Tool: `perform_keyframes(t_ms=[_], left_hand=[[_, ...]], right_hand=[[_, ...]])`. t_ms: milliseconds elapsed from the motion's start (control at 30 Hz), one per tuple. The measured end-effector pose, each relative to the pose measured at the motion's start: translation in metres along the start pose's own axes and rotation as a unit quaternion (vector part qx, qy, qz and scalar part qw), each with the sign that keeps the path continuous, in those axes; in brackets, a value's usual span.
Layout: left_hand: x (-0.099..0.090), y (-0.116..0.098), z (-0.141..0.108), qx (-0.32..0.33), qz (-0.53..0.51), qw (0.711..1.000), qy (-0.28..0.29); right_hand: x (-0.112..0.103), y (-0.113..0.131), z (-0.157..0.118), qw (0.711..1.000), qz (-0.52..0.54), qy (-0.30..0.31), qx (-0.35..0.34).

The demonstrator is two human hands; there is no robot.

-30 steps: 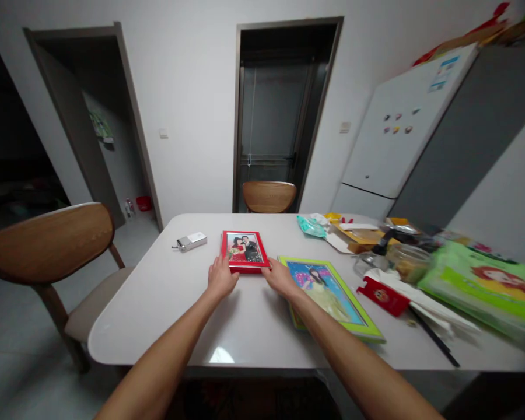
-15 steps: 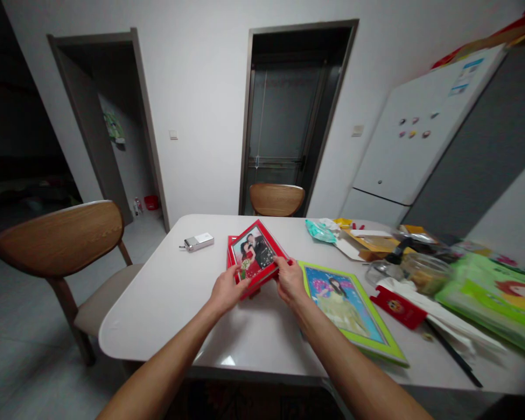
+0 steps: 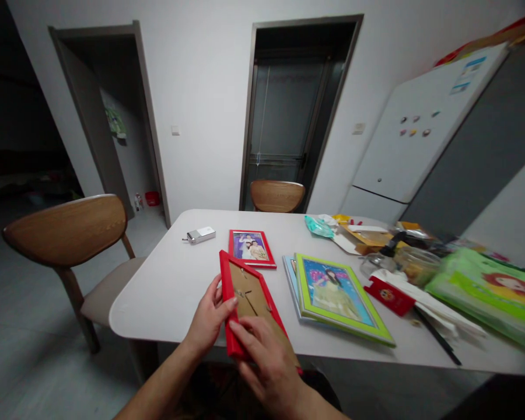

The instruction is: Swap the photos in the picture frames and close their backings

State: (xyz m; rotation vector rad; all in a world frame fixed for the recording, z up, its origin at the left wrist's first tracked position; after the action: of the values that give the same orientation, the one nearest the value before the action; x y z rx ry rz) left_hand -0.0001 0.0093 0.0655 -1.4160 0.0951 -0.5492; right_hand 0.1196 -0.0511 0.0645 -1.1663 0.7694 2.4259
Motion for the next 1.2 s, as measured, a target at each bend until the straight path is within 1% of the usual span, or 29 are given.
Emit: perform_keyframes(t_ms=[100, 167, 233, 300, 400, 500, 533, 600, 633, 667, 733, 800, 867, 1000, 1200], left_hand=[[-0.021, 0.021, -0.003, -0.020, 0.074, 0.997, -0.022], [-0.036, 0.032, -0.003, -0.044, 0.167, 0.984, -0.048], [-0.047, 0.040, -0.003, -0.070, 0.280, 0.955, -0.068], [-0.053, 0.044, -0.003, -0.086, 0.384, 0.916, -0.078], [-0.055, 0.045, -0.004, -0.094, 0.481, 0.867, -0.087], [-0.053, 0.047, -0.004, -0.098, 0.526, 0.840, -0.093], [-0.052, 0.047, -0.004, -0.097, 0.534, 0.835, -0.092], [-0.051, 0.048, -0.004, -0.098, 0.542, 0.830, -0.089], [-0.050, 0.049, -0.004, -0.098, 0.542, 0.830, -0.087], [-0.050, 0.049, -0.004, -0.099, 0.541, 0.831, -0.083], [-0.049, 0.048, -0.004, -0.099, 0.539, 0.833, -0.078], [-0.049, 0.046, -0.004, -0.096, 0.538, 0.834, -0.074], [-0.049, 0.045, -0.004, -0.099, 0.539, 0.834, -0.070], [-0.050, 0.045, -0.002, -0.112, 0.546, 0.828, -0.063], [-0.053, 0.049, -0.002, -0.103, 0.561, 0.819, -0.069]], right_hand=[[0.025, -0.001, 0.003, 0.998, -0.015, 0.053, 0.009], [0.040, -0.006, 0.006, 0.996, -0.038, 0.081, 0.020], [0.052, -0.010, 0.007, 0.993, -0.053, 0.100, 0.025], [0.060, -0.013, 0.007, 0.991, -0.057, 0.119, 0.032], [0.061, -0.016, 0.009, 0.987, -0.034, 0.147, 0.046], [0.048, -0.028, 0.013, 0.986, 0.016, 0.154, 0.067], [0.041, -0.036, 0.014, 0.986, 0.024, 0.142, 0.086], [0.024, -0.060, 0.015, 0.982, 0.010, 0.110, 0.150], [0.016, -0.074, 0.015, 0.977, -0.008, 0.100, 0.187], [0.010, -0.087, 0.014, 0.970, -0.028, 0.103, 0.221], [0.003, -0.109, 0.012, 0.952, -0.060, 0.139, 0.266], [0.003, -0.122, 0.010, 0.938, -0.075, 0.183, 0.284], [0.006, -0.127, 0.010, 0.933, -0.085, 0.193, 0.290], [0.012, -0.125, 0.012, 0.935, -0.101, 0.168, 0.296], [0.015, -0.127, 0.015, 0.930, -0.125, 0.166, 0.303]])
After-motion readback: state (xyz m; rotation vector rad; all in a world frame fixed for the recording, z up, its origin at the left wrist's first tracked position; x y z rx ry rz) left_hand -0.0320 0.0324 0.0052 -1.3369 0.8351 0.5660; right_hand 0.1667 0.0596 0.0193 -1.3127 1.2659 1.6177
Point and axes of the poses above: each hand's wrist, its own z-axis towards the middle knuckle, its own x-axis out of the palm, y = z × x, the point moved 3 cm from there along z, towards the middle knuckle, and after that the axes turned 13 degrees about y, right-handed, at the moved point
